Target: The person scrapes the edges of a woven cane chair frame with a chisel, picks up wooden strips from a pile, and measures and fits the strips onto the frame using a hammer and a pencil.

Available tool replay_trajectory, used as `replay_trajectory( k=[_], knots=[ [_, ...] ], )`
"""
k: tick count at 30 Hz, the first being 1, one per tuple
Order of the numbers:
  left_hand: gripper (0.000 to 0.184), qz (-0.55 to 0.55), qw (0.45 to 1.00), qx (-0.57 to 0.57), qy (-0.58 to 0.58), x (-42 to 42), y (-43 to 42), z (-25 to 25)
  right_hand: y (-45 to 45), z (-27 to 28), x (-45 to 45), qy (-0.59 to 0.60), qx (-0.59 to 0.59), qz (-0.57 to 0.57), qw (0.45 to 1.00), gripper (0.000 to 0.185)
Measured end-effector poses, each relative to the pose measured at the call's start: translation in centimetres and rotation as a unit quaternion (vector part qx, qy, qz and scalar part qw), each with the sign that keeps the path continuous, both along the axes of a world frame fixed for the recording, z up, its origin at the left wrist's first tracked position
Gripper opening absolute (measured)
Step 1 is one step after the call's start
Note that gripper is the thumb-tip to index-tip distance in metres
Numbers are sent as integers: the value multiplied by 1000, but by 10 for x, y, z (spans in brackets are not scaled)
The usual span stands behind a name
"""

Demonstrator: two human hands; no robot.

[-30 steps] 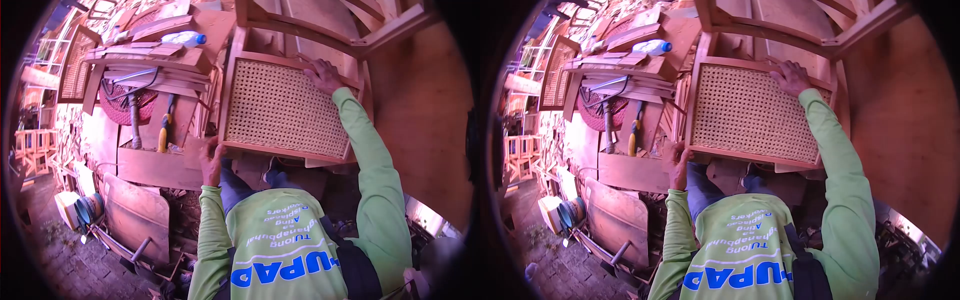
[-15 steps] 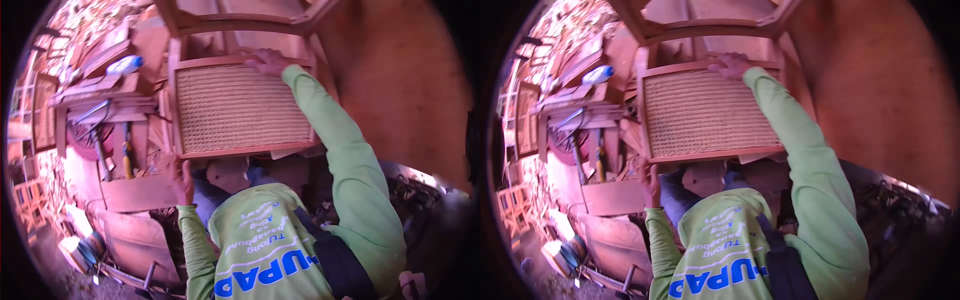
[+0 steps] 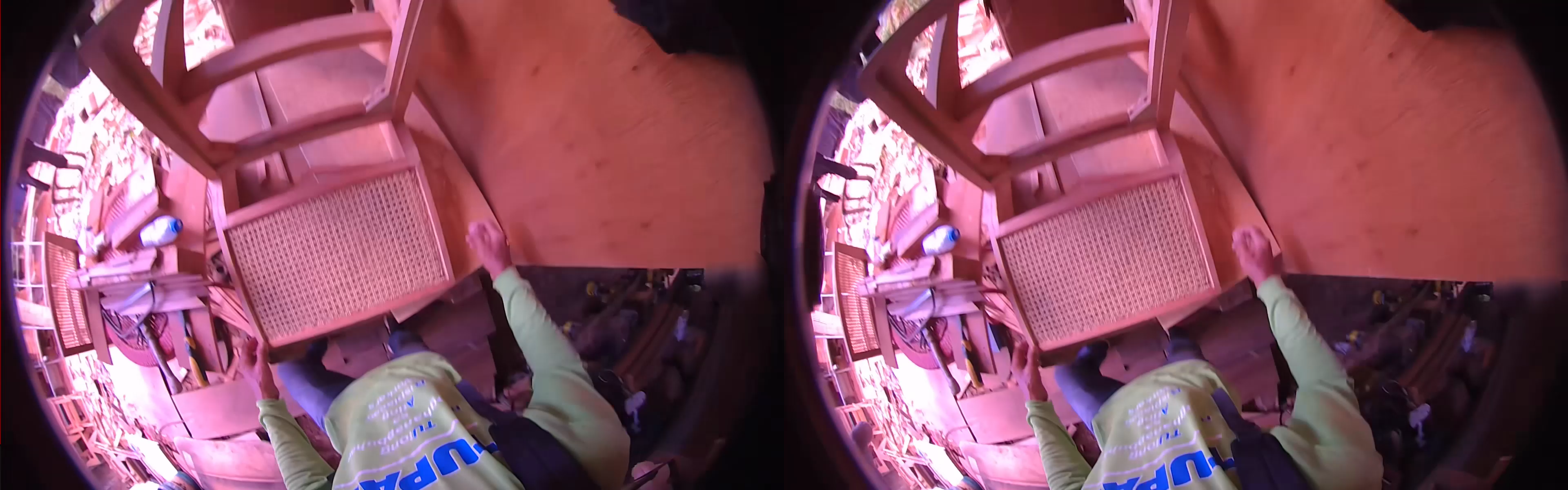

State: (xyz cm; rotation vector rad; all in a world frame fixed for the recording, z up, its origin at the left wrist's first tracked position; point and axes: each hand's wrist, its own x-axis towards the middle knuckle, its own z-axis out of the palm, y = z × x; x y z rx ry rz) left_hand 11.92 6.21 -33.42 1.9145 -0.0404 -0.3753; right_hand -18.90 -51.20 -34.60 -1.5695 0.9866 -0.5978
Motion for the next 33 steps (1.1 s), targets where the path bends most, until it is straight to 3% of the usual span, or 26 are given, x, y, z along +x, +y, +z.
replay_trajectory(
  k=[2,5,11,15,18,20,22,24,26,29,33],
  knots=[
    [27,3,1000,-5,16,-3,-7,13,23,-15,-11,14,-6,1,1000,30],
    [24,-6,998,-9,63,-1,-16,36,53,-7,6,38,-123,-7,992,38],
    [17,25,993,-28,114,3,-15,32,68,0,36,41,-229,48,971,43],
    [17,41,989,-54,128,1,-18,32,64,4,39,109,-226,99,963,36],
    [19,25,989,-58,130,-2,-16,32,61,29,51,-2,-310,55,949,32],
    [20,36,988,-76,131,-5,-17,32,54,107,73,-64,-361,78,927,29],
    [22,36,987,-66,144,-4,-23,44,35,197,103,-127,-492,92,857,27],
    [23,27,987,-73,142,-1,-20,42,5,285,134,-191,-548,147,801,19],
    [23,17,986,-74,150,1,-19,41,-13,352,172,-223,-500,216,808,13],
    [23,7,987,-81,142,1,-19,40,-54,360,245,-177,-477,308,804,14],
    [22,7,987,-96,126,-1,-18,31,-66,276,301,-81,-460,329,821,24]
  ],
)
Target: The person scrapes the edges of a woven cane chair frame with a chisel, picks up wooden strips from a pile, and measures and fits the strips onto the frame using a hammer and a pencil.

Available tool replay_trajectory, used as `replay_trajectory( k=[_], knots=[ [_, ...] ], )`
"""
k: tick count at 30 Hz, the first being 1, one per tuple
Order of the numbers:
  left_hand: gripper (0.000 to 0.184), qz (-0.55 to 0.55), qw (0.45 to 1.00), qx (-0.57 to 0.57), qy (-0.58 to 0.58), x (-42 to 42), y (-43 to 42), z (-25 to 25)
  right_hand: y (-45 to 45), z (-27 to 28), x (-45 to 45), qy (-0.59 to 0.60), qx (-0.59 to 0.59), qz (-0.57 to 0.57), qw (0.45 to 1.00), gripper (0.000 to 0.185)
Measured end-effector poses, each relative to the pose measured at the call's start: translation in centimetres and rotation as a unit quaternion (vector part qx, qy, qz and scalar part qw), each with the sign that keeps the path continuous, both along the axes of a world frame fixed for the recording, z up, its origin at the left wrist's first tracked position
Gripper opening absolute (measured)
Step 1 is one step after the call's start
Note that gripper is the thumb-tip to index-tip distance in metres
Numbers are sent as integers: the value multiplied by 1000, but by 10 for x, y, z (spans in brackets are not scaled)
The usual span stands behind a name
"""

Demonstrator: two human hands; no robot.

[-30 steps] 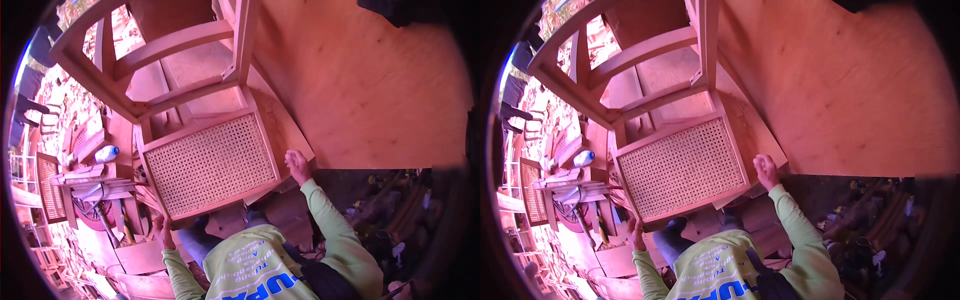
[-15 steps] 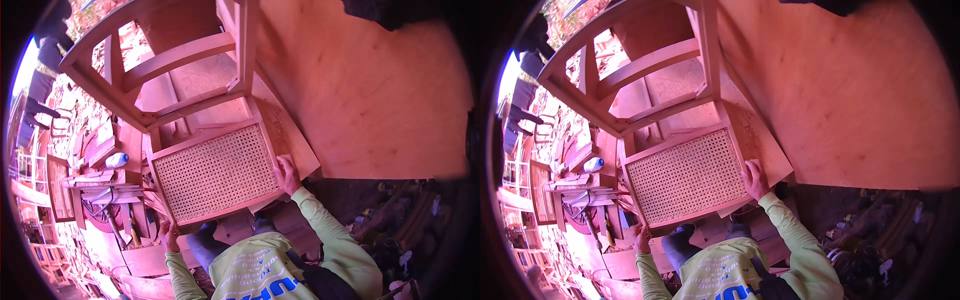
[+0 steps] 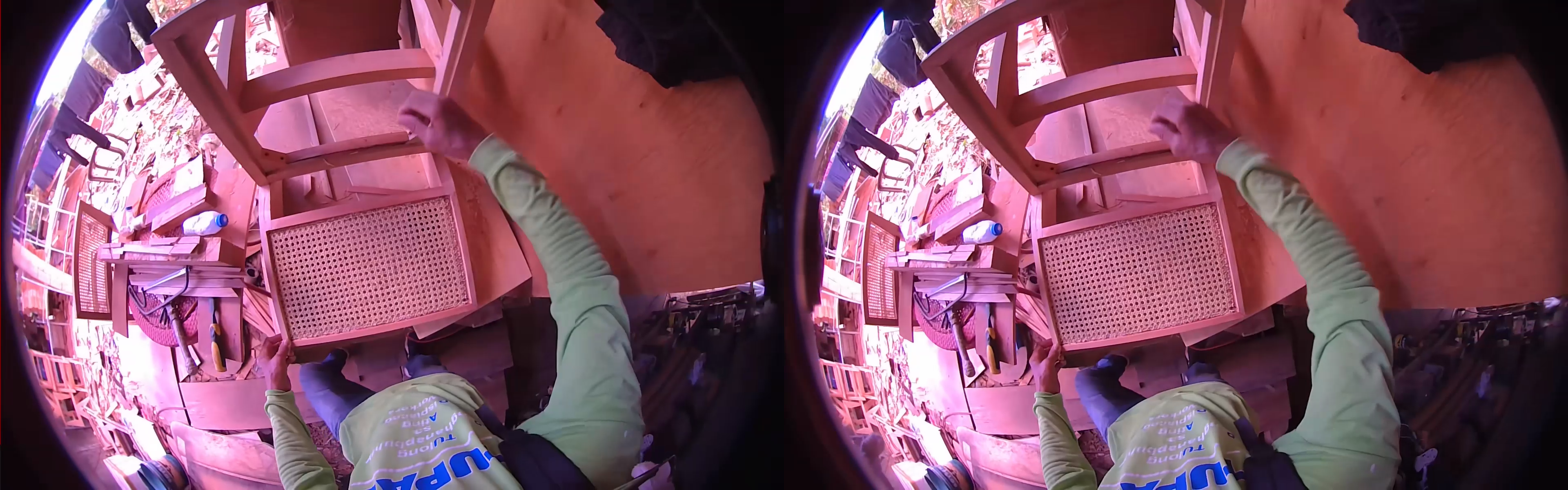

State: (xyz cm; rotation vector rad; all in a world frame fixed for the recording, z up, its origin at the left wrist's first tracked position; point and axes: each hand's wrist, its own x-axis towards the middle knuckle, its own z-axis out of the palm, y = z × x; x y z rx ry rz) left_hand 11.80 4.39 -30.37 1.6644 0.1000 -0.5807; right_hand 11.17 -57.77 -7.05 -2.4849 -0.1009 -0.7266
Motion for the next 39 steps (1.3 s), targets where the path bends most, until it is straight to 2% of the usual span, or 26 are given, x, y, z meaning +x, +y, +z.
replay_trajectory(
  k=[2,4,6,7,8,10,11,14,15,17,20,25,30,32,36,37,39],
  knots=[
    [20,-1,1000,-2,-9,-1,2,0,24,-48,12,26,-19,-4,999,28],
    [26,10,1000,16,-13,-3,-2,6,58,-93,24,-32,-69,-25,997,36],
    [28,-10,1000,28,-8,-2,-2,13,95,-154,17,-50,-94,-84,991,48],
    [24,0,1000,28,-11,-3,-2,10,117,-179,10,-43,-100,-125,986,57],
    [19,14,999,26,-15,-2,-1,3,143,-178,-7,-25,-77,-100,992,68],
    [19,11,1000,21,-18,-3,2,1,186,-220,-36,27,-79,-63,994,81],
    [19,5,999,24,-22,-3,1,6,207,-212,-50,89,-114,-71,987,86],
    [17,-7,1000,3,-2,-3,-10,19,226,-215,-58,154,-137,-93,974,89],
    [17,-14,1000,2,2,-2,-9,20,226,-217,-58,159,-136,-90,974,95],
    [16,-25,999,19,15,0,-4,16,227,-219,-59,159,-143,-99,972,95],
    [22,-39,999,-15,32,4,5,2,228,-219,-55,166,-155,-94,969,93],
    [22,-74,995,-9,72,14,9,6,235,-209,-50,209,-177,-108,956,93],
    [27,-131,987,0,92,25,18,5,238,-207,-52,209,-172,-106,957,94],
    [29,-120,988,-5,98,25,17,7,234,-210,-50,205,-187,-106,955,96],
    [29,-103,992,12,68,16,19,2,235,-204,-50,177,-185,-96,962,91],
    [29,-97,994,15,55,14,16,2,240,-201,-47,159,-152,-105,970,81],
    [29,-99,994,16,48,17,15,-1,259,-195,-37,138,-139,-20,980,79]
  ],
)
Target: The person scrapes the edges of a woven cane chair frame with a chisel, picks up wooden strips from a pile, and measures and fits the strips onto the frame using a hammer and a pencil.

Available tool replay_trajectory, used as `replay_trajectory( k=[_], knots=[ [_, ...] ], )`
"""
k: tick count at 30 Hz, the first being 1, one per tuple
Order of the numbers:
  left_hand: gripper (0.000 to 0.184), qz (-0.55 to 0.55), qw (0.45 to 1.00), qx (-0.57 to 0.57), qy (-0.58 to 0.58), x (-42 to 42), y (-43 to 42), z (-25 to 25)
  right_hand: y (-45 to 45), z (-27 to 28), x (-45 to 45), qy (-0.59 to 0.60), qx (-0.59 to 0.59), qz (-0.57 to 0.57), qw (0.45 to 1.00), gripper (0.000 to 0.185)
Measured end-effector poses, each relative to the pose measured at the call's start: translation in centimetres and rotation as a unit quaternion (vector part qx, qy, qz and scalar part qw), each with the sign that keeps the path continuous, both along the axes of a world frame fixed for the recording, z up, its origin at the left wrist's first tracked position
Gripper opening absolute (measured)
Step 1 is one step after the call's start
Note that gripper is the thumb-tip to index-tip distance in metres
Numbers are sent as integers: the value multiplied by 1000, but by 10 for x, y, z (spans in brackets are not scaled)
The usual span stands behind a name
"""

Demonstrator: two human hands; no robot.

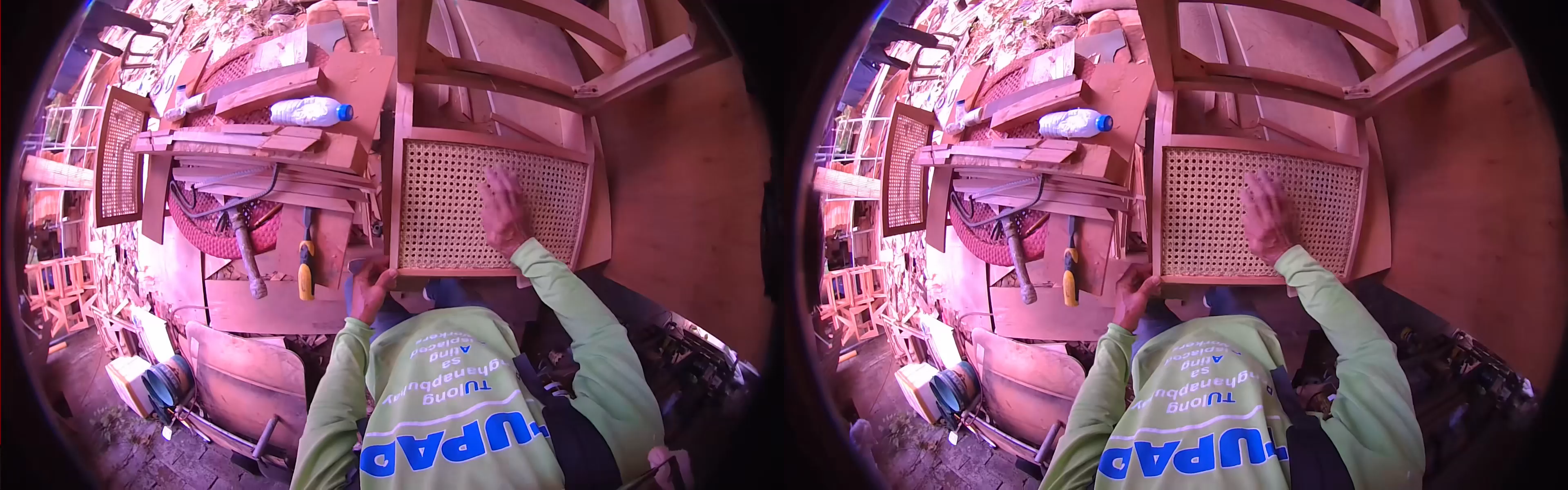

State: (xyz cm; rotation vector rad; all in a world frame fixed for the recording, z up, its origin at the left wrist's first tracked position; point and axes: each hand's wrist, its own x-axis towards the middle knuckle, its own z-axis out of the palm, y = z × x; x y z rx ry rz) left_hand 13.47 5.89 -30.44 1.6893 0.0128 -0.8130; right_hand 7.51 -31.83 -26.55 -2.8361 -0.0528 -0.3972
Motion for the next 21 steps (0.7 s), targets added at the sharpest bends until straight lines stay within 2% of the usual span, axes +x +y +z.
replay_trajectory(
  k=[1,3,6,9,10,12,17,21],
  knots=[
    [28,5,1000,2,0,-2,1,-1,15,3,3,-1,16,48,999,78],
    [27,4,1000,12,0,-1,-3,9,55,15,12,32,37,115,992,61],
    [27,2,999,17,-28,0,-3,9,99,-3,0,24,46,193,980,59],
    [29,9,998,13,-53,-4,-5,4,119,-3,-23,63,25,192,979,59],
    [29,23,998,1,-51,-5,-6,3,123,0,-27,39,46,183,981,61],
    [29,47,998,-21,-42,-8,-6,2,136,-3,-42,88,97,157,979,61],
    [30,26,999,-31,-34,-2,-3,-8,148,-2,-48,117,190,73,972,54],
    [29,15,999,-25,-31,-3,0,-7,153,-5,-46,138,212,47,966,50]
  ],
)
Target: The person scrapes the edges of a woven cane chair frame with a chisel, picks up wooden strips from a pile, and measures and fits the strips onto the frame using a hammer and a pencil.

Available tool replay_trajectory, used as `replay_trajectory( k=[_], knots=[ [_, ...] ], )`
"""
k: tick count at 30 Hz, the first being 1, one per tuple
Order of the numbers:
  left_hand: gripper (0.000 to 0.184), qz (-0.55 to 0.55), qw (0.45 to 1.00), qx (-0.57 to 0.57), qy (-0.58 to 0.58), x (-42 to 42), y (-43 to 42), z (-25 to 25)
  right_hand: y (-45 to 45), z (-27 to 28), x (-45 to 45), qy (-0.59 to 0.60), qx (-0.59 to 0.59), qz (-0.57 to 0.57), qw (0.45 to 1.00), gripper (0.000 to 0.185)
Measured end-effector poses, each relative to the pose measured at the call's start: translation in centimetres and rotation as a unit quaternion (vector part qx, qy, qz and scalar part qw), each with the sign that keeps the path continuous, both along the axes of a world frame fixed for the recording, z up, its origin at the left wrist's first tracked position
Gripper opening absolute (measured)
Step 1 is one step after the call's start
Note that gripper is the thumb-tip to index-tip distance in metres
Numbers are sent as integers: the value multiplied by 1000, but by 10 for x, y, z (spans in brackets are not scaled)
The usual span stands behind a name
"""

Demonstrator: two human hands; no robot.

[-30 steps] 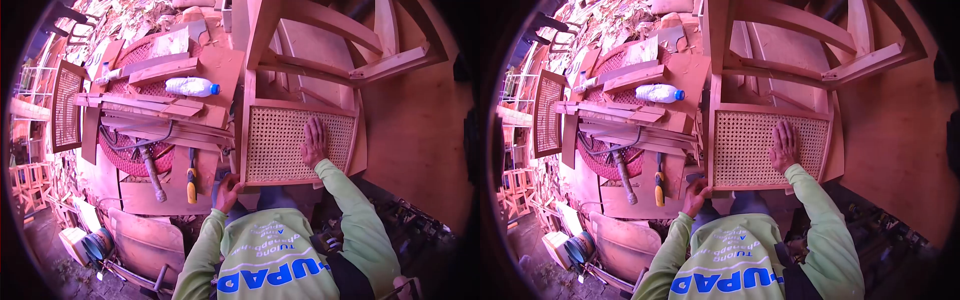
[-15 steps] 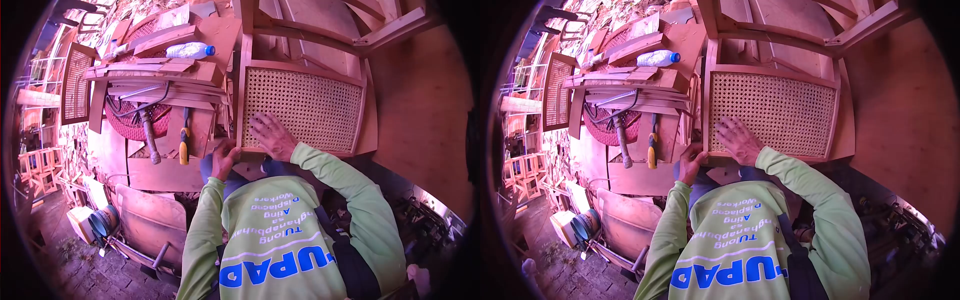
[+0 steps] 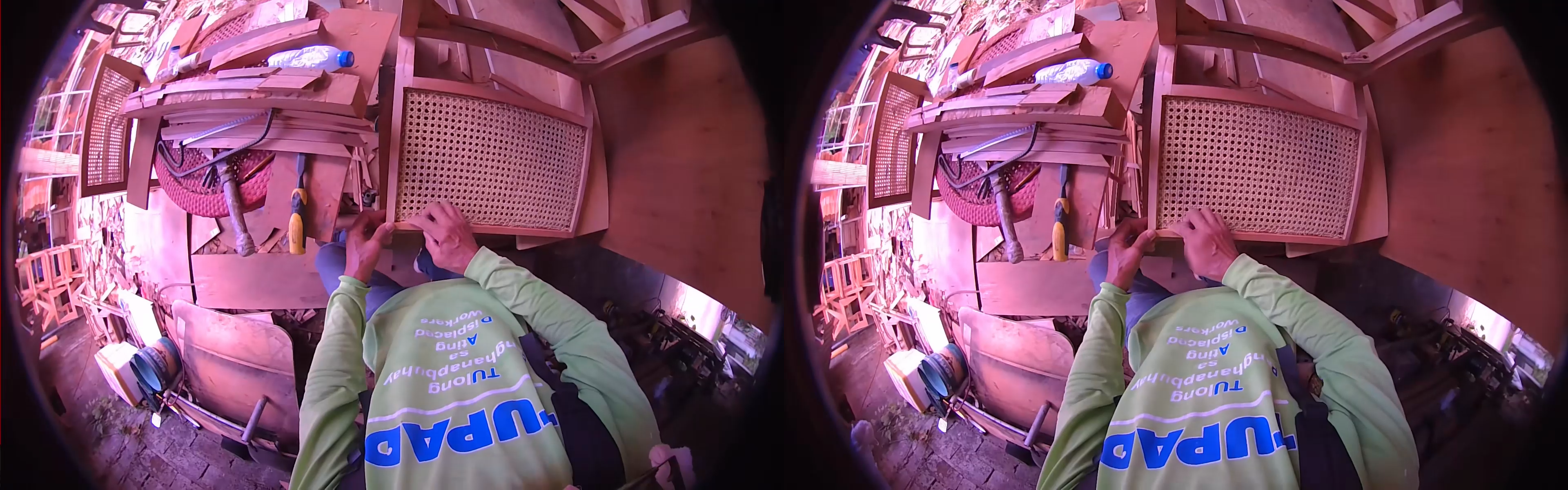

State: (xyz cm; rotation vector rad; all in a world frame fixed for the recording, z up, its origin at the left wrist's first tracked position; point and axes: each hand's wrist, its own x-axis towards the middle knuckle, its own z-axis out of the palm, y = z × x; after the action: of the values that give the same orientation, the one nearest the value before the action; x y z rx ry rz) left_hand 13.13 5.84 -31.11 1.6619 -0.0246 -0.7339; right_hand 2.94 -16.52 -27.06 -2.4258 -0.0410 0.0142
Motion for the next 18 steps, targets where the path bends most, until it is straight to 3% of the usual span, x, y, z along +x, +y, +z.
replay_trajectory(
  k=[3,5,6,7,9,12,14,16,18],
  knots=[
    [28,44,998,-48,7,-8,-8,6,3,9,2,-28,-36,10,999,48],
    [30,38,997,27,-65,-20,-4,6,-2,9,4,-32,-24,9,999,43],
    [30,-9,958,101,-269,-25,1,21,-7,17,6,-20,-25,23,999,38],
    [26,-42,951,140,-274,-28,8,50,-12,15,5,-26,-5,2,1000,34],
    [29,-17,896,194,-398,-13,13,122,-22,13,3,-50,22,-64,996,36],
    [32,34,816,285,-501,23,33,165,-49,8,-6,-100,-98,-195,971,48],
    [41,0,756,402,-517,60,52,154,-79,-11,-17,-76,-54,-235,968,64],
    [44,-52,804,393,-443,81,64,138,-95,4,-28,-87,-120,-244,958,72],
    [39,-110,803,393,-434,92,76,115,-105,11,-30,-86,-153,-240,955,80]
  ],
)
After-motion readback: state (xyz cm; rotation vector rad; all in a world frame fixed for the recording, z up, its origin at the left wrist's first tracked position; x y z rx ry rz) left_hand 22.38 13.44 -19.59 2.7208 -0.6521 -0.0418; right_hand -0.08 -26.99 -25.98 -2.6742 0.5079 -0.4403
